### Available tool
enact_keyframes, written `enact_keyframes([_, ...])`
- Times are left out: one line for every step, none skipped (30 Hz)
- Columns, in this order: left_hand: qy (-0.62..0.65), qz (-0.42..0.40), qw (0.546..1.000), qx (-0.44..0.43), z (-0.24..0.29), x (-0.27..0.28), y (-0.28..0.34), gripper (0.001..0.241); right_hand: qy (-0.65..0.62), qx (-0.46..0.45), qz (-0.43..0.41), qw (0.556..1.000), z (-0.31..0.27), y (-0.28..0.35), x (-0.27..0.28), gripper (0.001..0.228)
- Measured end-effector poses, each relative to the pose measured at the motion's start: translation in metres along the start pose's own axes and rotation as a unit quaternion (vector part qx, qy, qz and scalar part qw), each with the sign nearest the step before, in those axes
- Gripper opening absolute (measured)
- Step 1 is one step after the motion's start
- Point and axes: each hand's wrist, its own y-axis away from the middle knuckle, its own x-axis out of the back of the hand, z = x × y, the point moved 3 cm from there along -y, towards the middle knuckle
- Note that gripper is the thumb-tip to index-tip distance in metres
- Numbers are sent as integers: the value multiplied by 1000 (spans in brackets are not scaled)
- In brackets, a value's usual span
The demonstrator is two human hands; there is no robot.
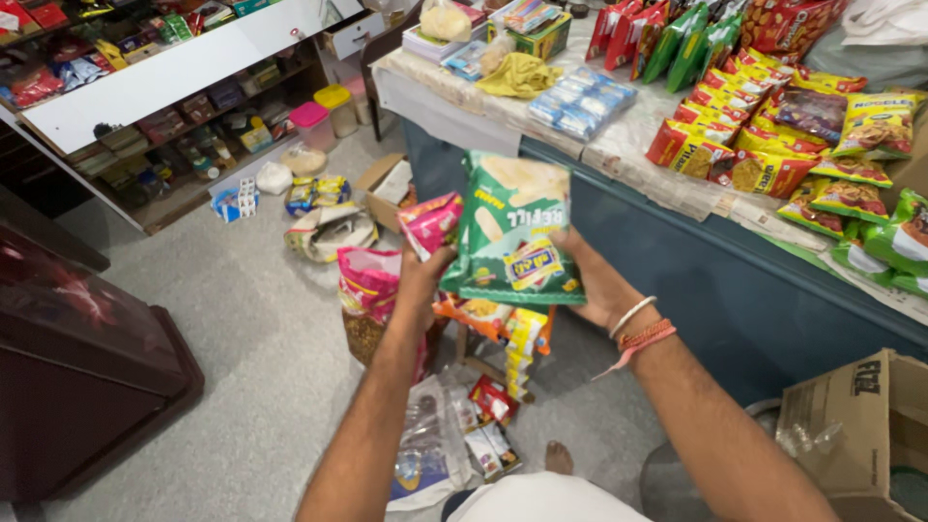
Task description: The person organizes snack packets on a cluttered counter and hangs some on a wall display. They pick up various packets, arrange them in rows, and hang several on hooks, handling items one at a time.
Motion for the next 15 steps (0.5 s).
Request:
enact_keyframes([-31,-6,1000,2,-4,2,1,58,-22,-10,1,1000,2,-2,1,64])
enact_keyframes([-37,-12,999,-8,-9,2,2,57,-43,-19,3,999,4,-6,2,67])
enact_keyframes([-43,-18,999,-18,-14,3,4,55,-65,-28,5,998,7,-9,3,71])
enact_keyframes([-49,-26,998,-29,-17,1,5,54,-27,-33,11,999,7,-9,4,67])
enact_keyframes([-65,-14,997,-28,-19,1,7,54,10,-38,18,999,9,-10,3,65])
enact_keyframes([-79,-4,996,-28,-22,1,6,53,48,-42,26,998,9,-10,3,62])
enact_keyframes([-93,6,995,-27,-25,2,5,53,72,-20,21,997,8,-9,3,65])
enact_keyframes([-77,1,997,-14,-29,4,5,51,96,1,16,995,7,-8,3,67])
enact_keyframes([-61,-4,998,-1,-31,6,4,49,121,22,12,992,5,-5,2,70])
enact_keyframes([-45,-10,999,12,-31,6,4,48,137,35,22,990,1,-2,2,74])
enact_keyframes([-53,-7,998,20,-32,5,3,48,153,48,33,987,-4,1,1,78])
enact_keyframes([-62,-5,998,28,-35,5,1,48,168,62,44,983,-7,2,2,83])
enact_keyframes([-71,-4,997,36,-39,4,0,48,178,52,47,982,-9,4,3,86])
enact_keyframes([-61,-10,997,47,-42,1,-2,49,186,43,49,980,-10,4,4,89])
enact_keyframes([-52,-15,997,59,-45,-1,-3,50,195,33,52,979,-11,5,5,92])
